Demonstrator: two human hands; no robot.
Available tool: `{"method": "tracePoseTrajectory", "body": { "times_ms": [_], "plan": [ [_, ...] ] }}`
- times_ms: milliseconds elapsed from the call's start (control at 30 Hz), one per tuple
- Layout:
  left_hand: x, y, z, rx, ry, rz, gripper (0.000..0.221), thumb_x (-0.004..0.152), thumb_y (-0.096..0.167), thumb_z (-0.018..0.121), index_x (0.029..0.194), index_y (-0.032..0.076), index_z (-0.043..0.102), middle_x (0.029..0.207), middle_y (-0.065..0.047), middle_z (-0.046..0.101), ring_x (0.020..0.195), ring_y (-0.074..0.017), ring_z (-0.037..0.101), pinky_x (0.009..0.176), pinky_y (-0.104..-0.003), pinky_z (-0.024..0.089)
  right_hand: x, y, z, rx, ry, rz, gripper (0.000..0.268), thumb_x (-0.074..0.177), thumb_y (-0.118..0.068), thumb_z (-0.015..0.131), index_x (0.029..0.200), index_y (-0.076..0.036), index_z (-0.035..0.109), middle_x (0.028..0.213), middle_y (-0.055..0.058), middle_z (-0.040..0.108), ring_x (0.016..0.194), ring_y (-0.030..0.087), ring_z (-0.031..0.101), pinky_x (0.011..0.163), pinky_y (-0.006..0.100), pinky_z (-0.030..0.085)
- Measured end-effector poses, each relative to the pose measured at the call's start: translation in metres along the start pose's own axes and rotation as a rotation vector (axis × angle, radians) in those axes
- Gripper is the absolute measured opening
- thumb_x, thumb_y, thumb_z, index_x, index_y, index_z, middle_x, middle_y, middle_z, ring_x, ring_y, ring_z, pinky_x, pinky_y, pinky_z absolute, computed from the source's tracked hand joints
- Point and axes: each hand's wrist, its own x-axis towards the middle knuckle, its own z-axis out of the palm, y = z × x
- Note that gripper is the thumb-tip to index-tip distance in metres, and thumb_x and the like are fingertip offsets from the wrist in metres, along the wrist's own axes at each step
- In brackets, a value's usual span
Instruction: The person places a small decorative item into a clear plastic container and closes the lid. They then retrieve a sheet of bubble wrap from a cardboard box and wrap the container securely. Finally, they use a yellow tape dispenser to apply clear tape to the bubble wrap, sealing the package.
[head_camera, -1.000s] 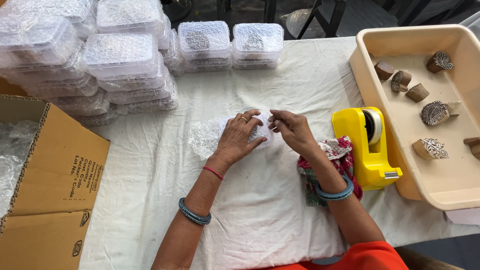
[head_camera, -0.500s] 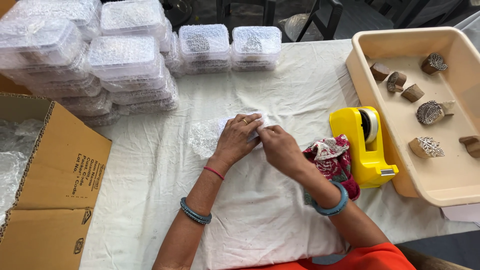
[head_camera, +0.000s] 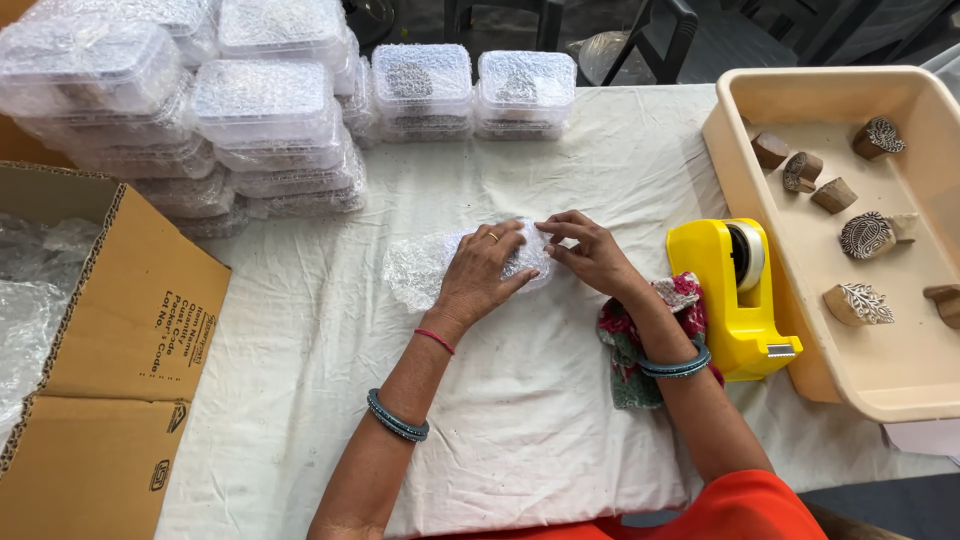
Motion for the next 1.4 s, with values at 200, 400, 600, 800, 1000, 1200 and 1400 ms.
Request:
{"method": "tracePoseTrajectory", "body": {
  "times_ms": [200,400,600,800,1000,1200,1400],
  "plan": [
    [-0.001,0.005,-0.006,-0.043,0.098,0.079,0.087,0.083,0.047,0.080,0.155,0.025,0.037,0.158,-0.001,0.037,0.135,-0.0221,0.052,0.112,-0.045,0.043,-0.002,-0.010,0.006,-0.146,0.087,-0.073,0.033,0.095,-0.012,0.074,0.128,-0.015,0.075,0.118,0.004,0.063,0.101,0.013,0.064,0.081,0.027,0.056],
    [-0.001,0.004,-0.004,-0.021,0.128,0.108,0.086,0.082,0.047,0.080,0.155,0.027,0.037,0.159,-0.002,0.038,0.135,-0.0217,0.052,0.112,-0.045,0.042,0.000,-0.016,0.026,-0.441,0.287,-0.194,0.020,0.093,-0.014,0.078,0.113,-0.013,0.080,0.101,0.006,0.065,0.094,0.022,0.064,0.079,0.035,0.053],
    [-0.001,0.004,0.000,-0.013,0.067,0.040,0.084,0.082,0.047,0.080,0.153,0.019,0.043,0.154,-0.002,0.045,0.132,-0.0210,0.053,0.114,-0.042,0.041,0.004,-0.026,0.041,-0.562,0.444,-0.303,0.009,0.089,-0.013,0.079,0.097,-0.009,0.080,0.097,0.002,0.067,0.092,0.022,0.063,0.077,0.036,0.053],
    [0.000,-0.002,0.004,-0.020,0.099,0.053,0.084,0.083,0.048,0.079,0.152,0.015,0.045,0.148,-0.002,0.052,0.135,-0.0211,0.051,0.115,-0.040,0.041,0.008,-0.019,0.053,-0.315,0.499,-0.185,0.011,0.096,-0.009,0.072,0.092,0.000,0.067,0.092,0.006,0.061,0.082,0.016,0.063,0.067,0.028,0.058],
    [0.002,0.002,0.002,-0.016,0.064,0.034,0.086,0.082,0.048,0.079,0.153,0.018,0.043,0.146,-0.003,0.053,0.132,-0.0213,0.051,0.113,-0.040,0.041,0.006,-0.020,0.056,-0.058,0.495,0.060,0.011,0.097,-0.010,0.073,0.093,-0.001,0.070,0.092,0.006,0.065,0.078,0.018,0.063,0.064,0.033,0.053],
    [-0.001,-0.001,0.006,-0.036,0.135,0.100,0.066,0.084,0.043,0.078,0.143,0.019,0.060,0.146,0.005,0.061,0.127,-0.0179,0.056,0.112,-0.038,0.044,-0.018,-0.056,0.040,-0.621,0.213,-0.257,0.032,0.084,0.004,0.064,0.114,0.000,0.073,0.109,0.015,0.066,0.106,0.034,0.057,0.089,0.041,0.050],
    [-0.006,-0.003,0.005,0.059,0.162,0.164,0.045,0.088,0.035,0.074,0.127,0.014,0.072,0.143,0.006,0.065,0.128,-0.0158,0.057,0.112,-0.036,0.044,-0.052,-0.042,0.060,-1.110,0.192,-0.356,0.043,0.084,0.002,0.063,0.127,0.004,0.069,0.135,0.018,0.066,0.129,0.030,0.061,0.106,0.040,0.051]
  ]
}}
